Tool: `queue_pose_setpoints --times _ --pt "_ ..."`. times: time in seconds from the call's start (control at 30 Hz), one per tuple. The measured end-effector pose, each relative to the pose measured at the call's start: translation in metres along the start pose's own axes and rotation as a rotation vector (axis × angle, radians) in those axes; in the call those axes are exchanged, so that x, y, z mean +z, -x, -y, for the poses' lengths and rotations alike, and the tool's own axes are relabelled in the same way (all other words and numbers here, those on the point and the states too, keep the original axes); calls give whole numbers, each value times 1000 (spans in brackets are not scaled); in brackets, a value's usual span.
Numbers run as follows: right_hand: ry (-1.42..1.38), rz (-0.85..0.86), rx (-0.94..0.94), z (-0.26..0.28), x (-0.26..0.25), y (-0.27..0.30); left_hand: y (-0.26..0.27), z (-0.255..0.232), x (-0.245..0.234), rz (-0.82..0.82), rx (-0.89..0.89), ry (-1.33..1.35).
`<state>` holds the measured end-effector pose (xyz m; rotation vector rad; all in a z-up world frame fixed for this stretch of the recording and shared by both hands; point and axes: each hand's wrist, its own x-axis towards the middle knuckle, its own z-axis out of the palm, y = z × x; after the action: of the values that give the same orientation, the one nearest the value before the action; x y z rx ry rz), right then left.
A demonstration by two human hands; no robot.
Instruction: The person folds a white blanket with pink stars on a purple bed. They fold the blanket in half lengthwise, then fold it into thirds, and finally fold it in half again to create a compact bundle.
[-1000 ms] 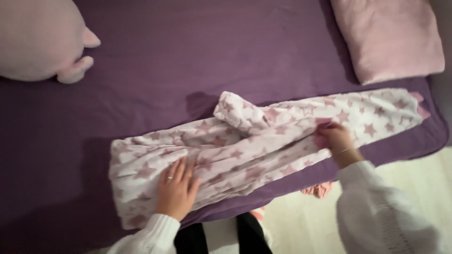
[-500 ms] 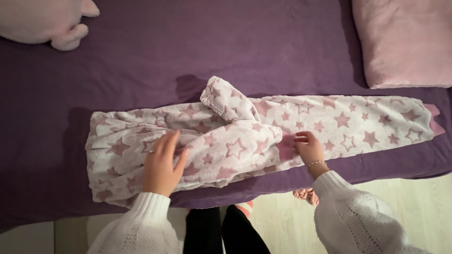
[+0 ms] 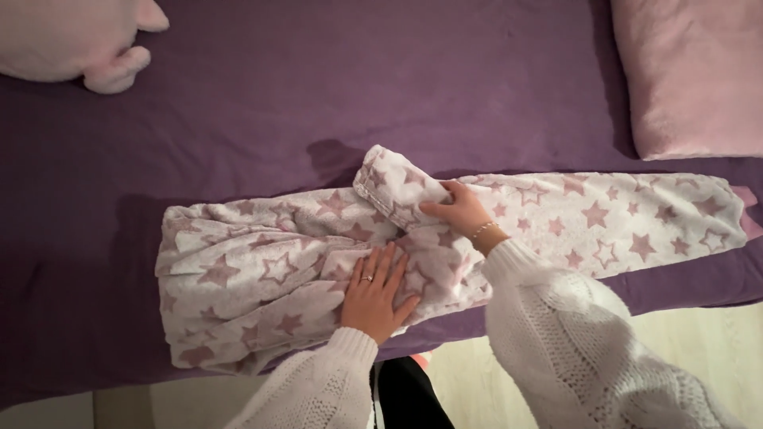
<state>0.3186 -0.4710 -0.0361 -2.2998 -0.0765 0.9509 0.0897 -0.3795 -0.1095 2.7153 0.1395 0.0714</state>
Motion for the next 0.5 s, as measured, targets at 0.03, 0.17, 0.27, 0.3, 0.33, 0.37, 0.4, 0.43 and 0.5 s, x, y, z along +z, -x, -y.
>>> queue_pose_setpoints --times 0.03,0.17,0.27,0.3,0.33,0.37,0.4,0.43,0.5 --pt "-136 -5 17 -1 -2 3 0 1 0 -11 -11 29" --pt "-792 -159 22 -93 -25 -50 -2 3 -13 -38 0 28" --pt "-1137 -390 20 -145 -67 -52 -5 2 -26 -60 -18 -19" --pt "-1136 -395 22 -151 -67 -42 -6 3 -27 -59 -15 -16" --pt "-1192 -494 65 -156 -68 -31 -7 4 -29 -40 -13 -19" --pt "-1246 -595 111 -163 -69 -20 -6 4 -30 -18 -12 -21" --pt "-1245 -600 116 -200 -66 -33 -8 5 -28 -13 -10 -17" --pt "-1226 -652 243 -238 -62 -45 -9 6 -27 -20 -9 -31" --pt "-1207 -705 375 -280 -56 -56 -13 6 -28 -21 -3 -47"
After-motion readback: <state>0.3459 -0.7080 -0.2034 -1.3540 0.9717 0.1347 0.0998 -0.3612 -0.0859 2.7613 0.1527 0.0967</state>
